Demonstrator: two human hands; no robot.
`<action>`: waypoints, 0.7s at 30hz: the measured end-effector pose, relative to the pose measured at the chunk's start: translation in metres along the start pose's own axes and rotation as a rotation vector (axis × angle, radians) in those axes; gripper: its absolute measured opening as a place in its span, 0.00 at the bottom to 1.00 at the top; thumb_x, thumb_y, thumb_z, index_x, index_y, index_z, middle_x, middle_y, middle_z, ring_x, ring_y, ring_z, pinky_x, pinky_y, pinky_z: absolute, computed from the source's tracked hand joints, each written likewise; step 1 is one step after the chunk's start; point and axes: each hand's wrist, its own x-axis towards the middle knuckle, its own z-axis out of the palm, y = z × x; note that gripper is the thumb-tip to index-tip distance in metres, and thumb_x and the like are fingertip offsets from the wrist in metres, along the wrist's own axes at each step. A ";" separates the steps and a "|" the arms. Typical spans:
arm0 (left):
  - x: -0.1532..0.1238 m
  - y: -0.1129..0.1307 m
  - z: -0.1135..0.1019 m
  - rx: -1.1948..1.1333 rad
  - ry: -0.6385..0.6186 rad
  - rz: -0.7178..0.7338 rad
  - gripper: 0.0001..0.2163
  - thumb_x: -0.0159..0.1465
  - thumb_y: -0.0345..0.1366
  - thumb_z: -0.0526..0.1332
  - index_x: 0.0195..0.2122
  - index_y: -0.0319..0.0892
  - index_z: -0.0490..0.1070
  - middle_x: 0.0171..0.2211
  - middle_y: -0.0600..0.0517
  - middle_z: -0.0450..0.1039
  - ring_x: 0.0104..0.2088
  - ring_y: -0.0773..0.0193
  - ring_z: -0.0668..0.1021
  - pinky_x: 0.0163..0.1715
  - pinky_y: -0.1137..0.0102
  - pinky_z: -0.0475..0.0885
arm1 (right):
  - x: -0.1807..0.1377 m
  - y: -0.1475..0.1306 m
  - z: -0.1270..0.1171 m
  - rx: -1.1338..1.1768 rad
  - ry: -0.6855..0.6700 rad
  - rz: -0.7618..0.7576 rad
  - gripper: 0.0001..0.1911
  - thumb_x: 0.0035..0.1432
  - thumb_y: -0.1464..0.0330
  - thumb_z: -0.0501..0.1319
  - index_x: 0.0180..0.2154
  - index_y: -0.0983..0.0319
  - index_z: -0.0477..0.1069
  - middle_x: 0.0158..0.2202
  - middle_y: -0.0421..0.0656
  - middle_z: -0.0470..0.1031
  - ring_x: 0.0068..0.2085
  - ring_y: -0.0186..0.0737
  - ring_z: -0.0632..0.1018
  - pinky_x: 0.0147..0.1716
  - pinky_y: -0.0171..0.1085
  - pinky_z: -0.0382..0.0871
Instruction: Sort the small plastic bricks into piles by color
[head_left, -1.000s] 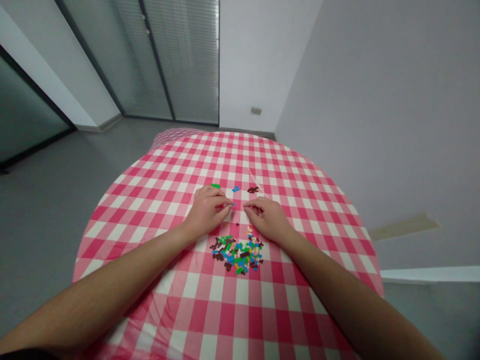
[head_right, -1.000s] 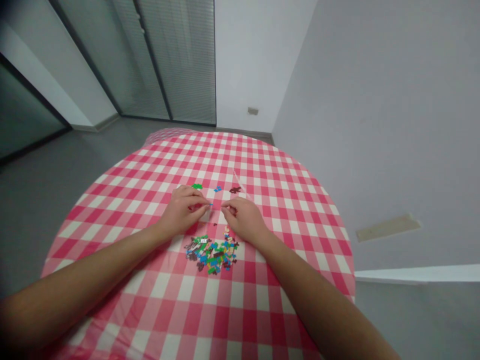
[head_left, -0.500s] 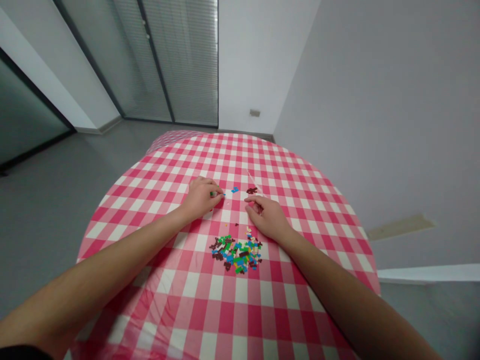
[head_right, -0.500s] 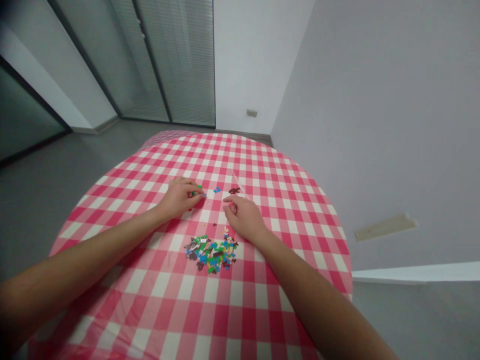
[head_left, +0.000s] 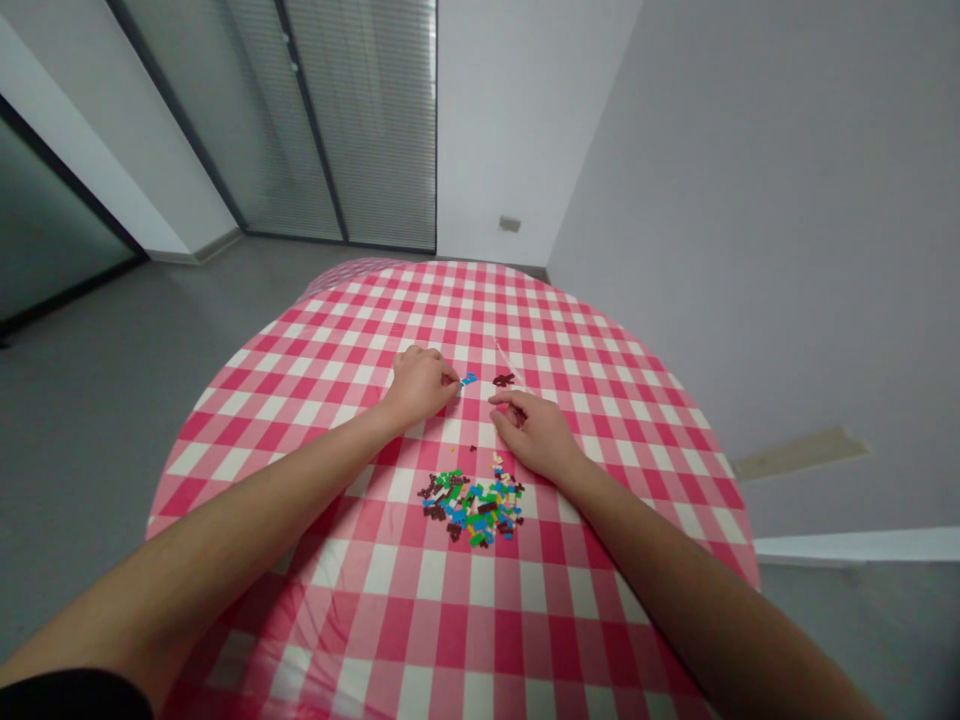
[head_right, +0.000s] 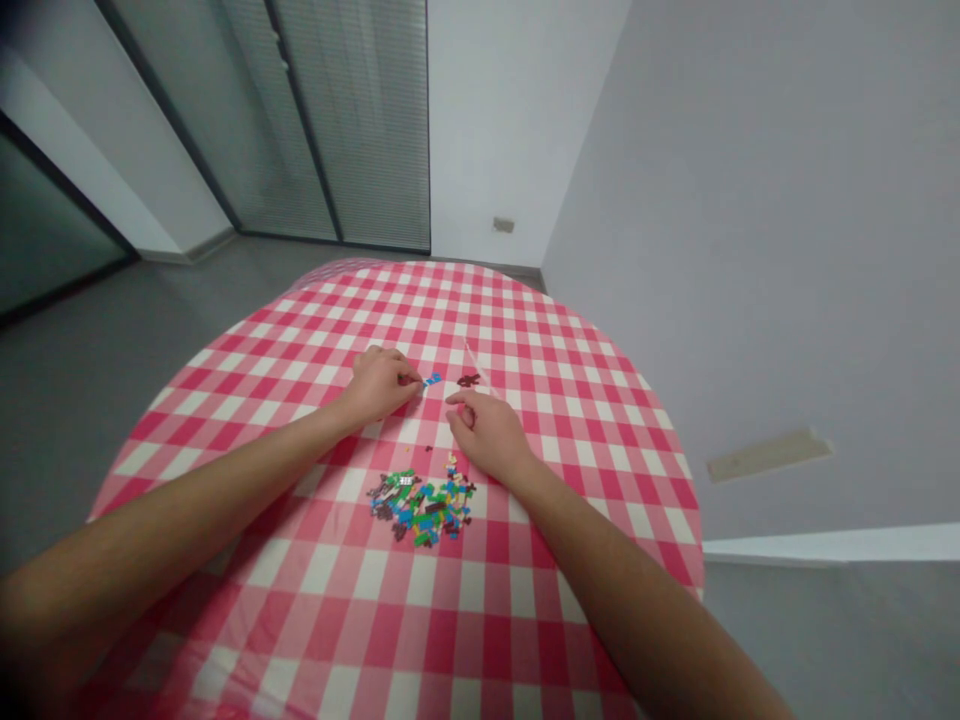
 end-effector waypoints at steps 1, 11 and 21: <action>0.001 0.001 0.000 -0.001 -0.010 -0.013 0.04 0.53 0.32 0.67 0.24 0.47 0.81 0.27 0.47 0.75 0.34 0.51 0.70 0.39 0.54 0.64 | 0.000 0.000 0.000 0.001 -0.001 -0.004 0.11 0.58 0.69 0.58 0.42 0.63 0.76 0.22 0.38 0.70 0.26 0.37 0.72 0.29 0.35 0.62; 0.006 0.009 0.002 0.002 -0.046 -0.047 0.05 0.56 0.33 0.66 0.25 0.47 0.82 0.30 0.47 0.77 0.35 0.50 0.71 0.40 0.54 0.64 | -0.002 -0.006 -0.015 0.002 -0.290 -0.163 0.09 0.57 0.70 0.60 0.36 0.61 0.79 0.27 0.41 0.78 0.27 0.36 0.74 0.28 0.35 0.62; 0.006 0.016 -0.011 0.039 -0.157 -0.148 0.07 0.59 0.36 0.63 0.31 0.48 0.82 0.36 0.48 0.79 0.41 0.49 0.72 0.45 0.55 0.64 | -0.015 -0.035 -0.009 -0.013 -0.534 -0.391 0.08 0.60 0.69 0.61 0.37 0.61 0.80 0.32 0.43 0.79 0.33 0.36 0.76 0.33 0.34 0.64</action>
